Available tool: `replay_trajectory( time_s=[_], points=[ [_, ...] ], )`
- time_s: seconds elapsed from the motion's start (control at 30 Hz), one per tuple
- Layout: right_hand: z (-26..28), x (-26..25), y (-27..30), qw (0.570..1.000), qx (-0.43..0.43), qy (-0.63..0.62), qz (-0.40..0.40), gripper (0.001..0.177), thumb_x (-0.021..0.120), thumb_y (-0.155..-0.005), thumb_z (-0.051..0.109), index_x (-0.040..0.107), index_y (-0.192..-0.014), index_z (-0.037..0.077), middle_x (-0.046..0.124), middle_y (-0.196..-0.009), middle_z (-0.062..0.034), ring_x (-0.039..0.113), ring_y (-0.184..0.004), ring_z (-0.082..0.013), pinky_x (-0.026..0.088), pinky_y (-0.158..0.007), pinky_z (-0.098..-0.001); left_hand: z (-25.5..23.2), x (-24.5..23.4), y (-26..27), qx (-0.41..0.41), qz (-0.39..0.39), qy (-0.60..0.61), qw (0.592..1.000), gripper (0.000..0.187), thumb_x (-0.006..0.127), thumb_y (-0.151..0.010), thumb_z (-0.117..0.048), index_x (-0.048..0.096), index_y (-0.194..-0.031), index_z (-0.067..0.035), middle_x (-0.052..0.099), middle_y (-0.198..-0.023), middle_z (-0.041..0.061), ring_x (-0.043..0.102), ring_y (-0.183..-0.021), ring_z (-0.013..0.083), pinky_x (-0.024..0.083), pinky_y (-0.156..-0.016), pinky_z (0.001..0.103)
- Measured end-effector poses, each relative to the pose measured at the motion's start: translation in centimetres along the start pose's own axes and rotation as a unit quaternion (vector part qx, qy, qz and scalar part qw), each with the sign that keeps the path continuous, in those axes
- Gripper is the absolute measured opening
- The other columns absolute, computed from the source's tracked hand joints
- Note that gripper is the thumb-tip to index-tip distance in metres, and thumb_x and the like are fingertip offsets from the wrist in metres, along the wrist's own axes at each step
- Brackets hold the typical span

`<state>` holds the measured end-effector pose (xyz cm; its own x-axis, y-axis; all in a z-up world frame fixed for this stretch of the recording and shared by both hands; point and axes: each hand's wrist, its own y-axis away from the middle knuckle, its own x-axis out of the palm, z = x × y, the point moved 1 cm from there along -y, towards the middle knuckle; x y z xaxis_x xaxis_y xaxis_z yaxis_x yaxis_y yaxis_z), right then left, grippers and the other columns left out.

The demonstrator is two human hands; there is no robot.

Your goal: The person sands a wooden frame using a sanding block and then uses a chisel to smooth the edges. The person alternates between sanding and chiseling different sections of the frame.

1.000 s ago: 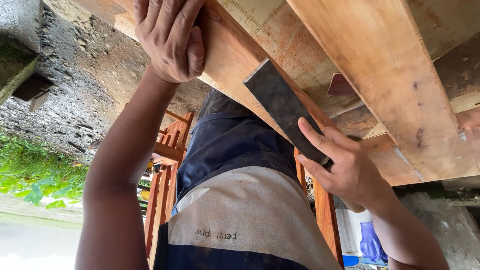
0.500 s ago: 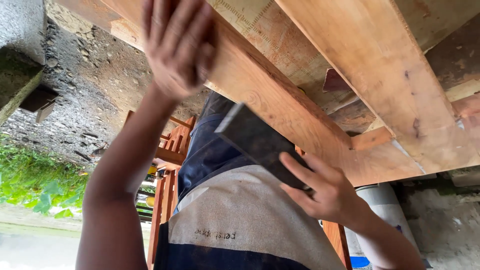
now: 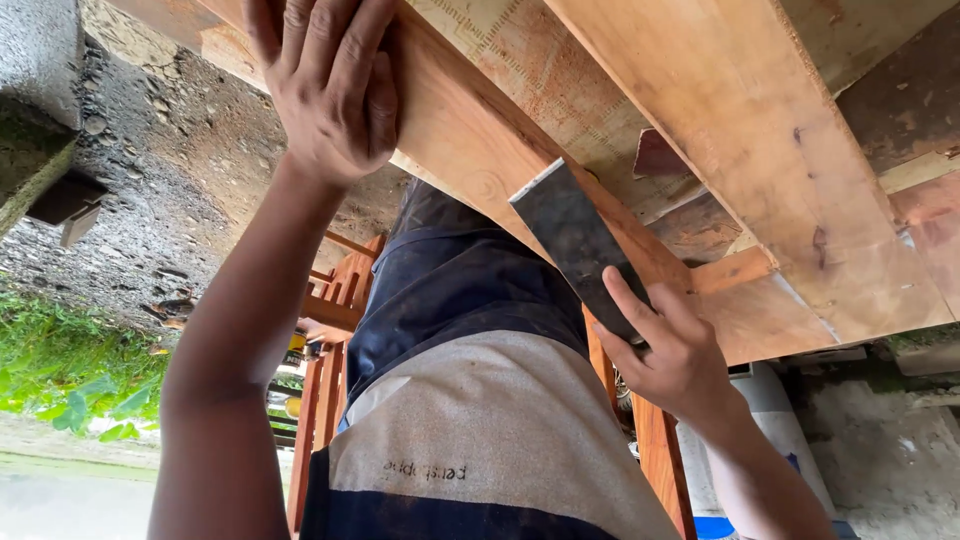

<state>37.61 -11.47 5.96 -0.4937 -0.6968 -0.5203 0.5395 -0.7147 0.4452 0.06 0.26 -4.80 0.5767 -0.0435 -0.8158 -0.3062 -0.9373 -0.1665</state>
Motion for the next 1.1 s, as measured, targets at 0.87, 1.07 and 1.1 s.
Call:
replay_trajectory(
  time_s=[0.87,1.07,1.1],
  points=[
    [0.3,0.2,-2.1,0.998,-0.042,0.049,0.002,0.06,0.082,-0.097,0.014,0.055,-0.149,0.003,0.032,-0.081,-0.0046,0.032,-0.062,-0.0188,0.039,-0.05,-0.0305,0.2,0.8,0.8,-0.006,-0.038,-0.025,0.999,0.039,0.035,-0.109,-0.016,0.066,-0.119,0.005,0.066,-0.109,0.023,0.061,-0.09,0.0384,0.034,-0.093,0.048],
    [0.9,0.5,-3.6,0.998,-0.041,0.05,0.002,0.064,0.086,-0.094,0.011,0.056,-0.15,0.005,0.033,-0.082,-0.0033,0.033,-0.062,-0.0174,0.041,-0.05,-0.0293,0.9,1.5,1.6,-0.001,-0.053,-0.04,0.998,0.039,0.035,-0.109,-0.019,0.063,-0.127,-0.001,0.067,-0.112,0.018,0.061,-0.088,0.0338,0.036,-0.091,0.046],
    [1.0,0.1,-3.4,0.998,-0.041,0.051,0.001,0.064,0.086,-0.094,0.011,0.056,-0.15,0.005,0.033,-0.082,-0.0033,0.033,-0.062,-0.0174,0.041,-0.05,-0.0293,0.9,1.6,2.0,-0.001,-0.055,-0.04,0.998,0.039,0.035,-0.109,-0.019,0.063,-0.127,-0.001,0.067,-0.112,0.018,0.061,-0.088,0.0338,0.036,-0.091,0.046]
  ],
)
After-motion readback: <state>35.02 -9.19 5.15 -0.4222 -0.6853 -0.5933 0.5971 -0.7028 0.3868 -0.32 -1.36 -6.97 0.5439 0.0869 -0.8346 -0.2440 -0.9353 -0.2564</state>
